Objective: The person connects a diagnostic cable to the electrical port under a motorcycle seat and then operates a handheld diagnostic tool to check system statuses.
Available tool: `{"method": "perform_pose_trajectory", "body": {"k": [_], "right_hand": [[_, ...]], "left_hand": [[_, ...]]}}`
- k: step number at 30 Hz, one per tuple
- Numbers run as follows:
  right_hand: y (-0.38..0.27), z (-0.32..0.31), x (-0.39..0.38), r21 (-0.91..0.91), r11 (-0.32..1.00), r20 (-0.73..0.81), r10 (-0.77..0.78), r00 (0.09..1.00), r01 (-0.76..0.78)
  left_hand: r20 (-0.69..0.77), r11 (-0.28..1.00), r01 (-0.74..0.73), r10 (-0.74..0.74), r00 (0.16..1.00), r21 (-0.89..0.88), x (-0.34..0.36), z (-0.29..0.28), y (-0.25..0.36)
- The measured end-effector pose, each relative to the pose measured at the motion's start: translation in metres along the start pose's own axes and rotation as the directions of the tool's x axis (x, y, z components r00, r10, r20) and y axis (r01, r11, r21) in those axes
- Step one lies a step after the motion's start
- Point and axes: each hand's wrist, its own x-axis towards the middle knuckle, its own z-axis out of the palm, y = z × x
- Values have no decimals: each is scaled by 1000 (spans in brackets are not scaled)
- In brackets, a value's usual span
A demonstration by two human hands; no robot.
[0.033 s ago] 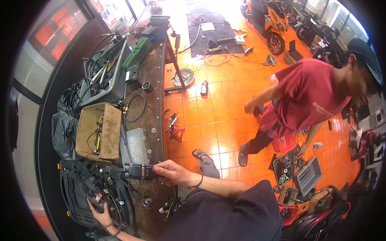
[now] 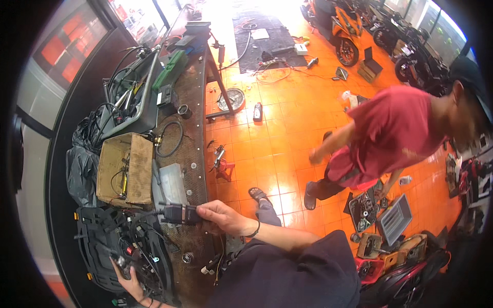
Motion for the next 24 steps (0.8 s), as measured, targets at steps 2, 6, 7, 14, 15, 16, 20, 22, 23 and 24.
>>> {"method": "perform_pose_trajectory", "body": {"k": [2,6,7,14,15,16,20,22,23,24], "right_hand": [[-3,10,-3,36,998,-80,-55,995,58],[-33,22,0,1,990,-445,-126,887,141],[-40,16,-2,0,985,-496,-152,855,175],[-83,-38,-26,-79,890,-567,-410,715,448],[-91,-50,-32,-107,877,-581,-438,686,469],[-100,-62,-39,-136,859,-598,-469,650,494],[-149,-115,-72,-192,819,-703,-500,507,541],[-173,-156,-90,-251,820,-767,-493,412,515],[-187,-179,-102,-284,820,-796,-491,355,498],[-198,-201,-113,-289,830,-822,-471,322,476]], "left_hand": [[54,977,110,-102,993,-184,-23,-21,-6],[241,971,195,-157,958,-139,-39,-28,-5],[250,984,160,-137,958,-75,-41,-17,-21],[750,878,297,99,654,-374,-10,81,85],[824,829,397,127,552,-393,-2,99,109],[885,780,496,153,439,-381,7,118,133],[945,594,753,308,113,-283,21,204,183],[917,642,736,391,-76,-213,32,250,202],[890,670,712,433,-145,-210,37,277,216],[867,679,701,465,-181,-218,37,297,230]]}}
